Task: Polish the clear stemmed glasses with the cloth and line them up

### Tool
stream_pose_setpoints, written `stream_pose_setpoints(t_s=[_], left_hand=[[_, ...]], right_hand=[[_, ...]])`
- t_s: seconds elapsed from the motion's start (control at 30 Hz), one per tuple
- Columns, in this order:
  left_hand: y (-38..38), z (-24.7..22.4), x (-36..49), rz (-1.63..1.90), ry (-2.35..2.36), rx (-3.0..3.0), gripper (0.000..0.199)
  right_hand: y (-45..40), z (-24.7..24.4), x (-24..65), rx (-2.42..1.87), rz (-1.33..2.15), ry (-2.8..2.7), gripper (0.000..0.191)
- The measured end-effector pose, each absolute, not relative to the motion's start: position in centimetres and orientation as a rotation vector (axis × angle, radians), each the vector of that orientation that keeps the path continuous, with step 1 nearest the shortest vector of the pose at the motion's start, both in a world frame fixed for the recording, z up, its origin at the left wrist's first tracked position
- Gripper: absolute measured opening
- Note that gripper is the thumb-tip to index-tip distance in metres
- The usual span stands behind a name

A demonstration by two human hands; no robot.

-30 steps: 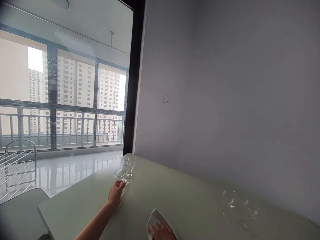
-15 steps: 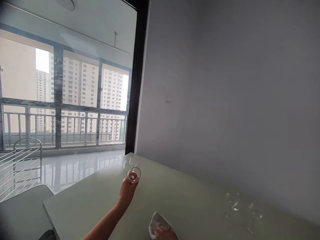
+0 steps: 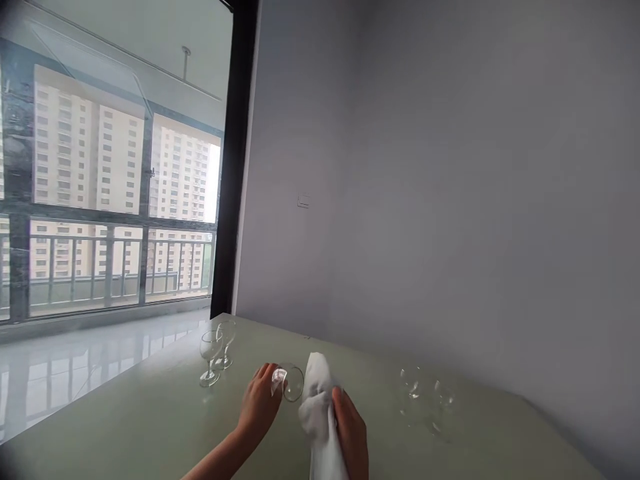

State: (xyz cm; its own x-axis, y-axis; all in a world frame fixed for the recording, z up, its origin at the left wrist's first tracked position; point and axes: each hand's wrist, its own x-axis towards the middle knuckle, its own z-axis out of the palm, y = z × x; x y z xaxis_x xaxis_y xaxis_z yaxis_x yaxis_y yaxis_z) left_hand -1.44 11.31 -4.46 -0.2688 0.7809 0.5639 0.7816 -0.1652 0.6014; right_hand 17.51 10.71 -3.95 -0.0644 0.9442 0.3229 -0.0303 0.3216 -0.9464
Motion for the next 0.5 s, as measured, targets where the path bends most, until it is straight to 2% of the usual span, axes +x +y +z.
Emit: stream_pose_setpoints(t_s=[0.1, 0.2, 0.27, 0.37, 0.5], left_hand=[[11.6, -4.9, 0.0, -1.42, -2.038, -1.946, 0.012], [11.9, -5.6, 0.7, -1.395, -2.07, -1.976, 0.011], [12.0, -6.1, 0.8, -1.375, -2.09, -1.999, 0.011], [12.0, -6.9, 0.8, -1.33, -2.108, -2.049, 0.012], [11.7, -7.0, 1.0, -1.259, -2.1, -2.09, 0.015]], right_hand=[[9.5, -3.4, 14.8, -0.898, 0.858, -1.46, 0.049], [9.7, -5.1, 13.4, -0.835, 0.66, -1.623, 0.041], [10.3, -6.4, 13.5, -0.842, 0.663, -1.746, 0.039], [11.0, -6.9, 14.6, -0.885, 0.772, -1.904, 0.053], [10.8, -5.2, 15.6, -0.956, 0.813, -2.017, 0.067]])
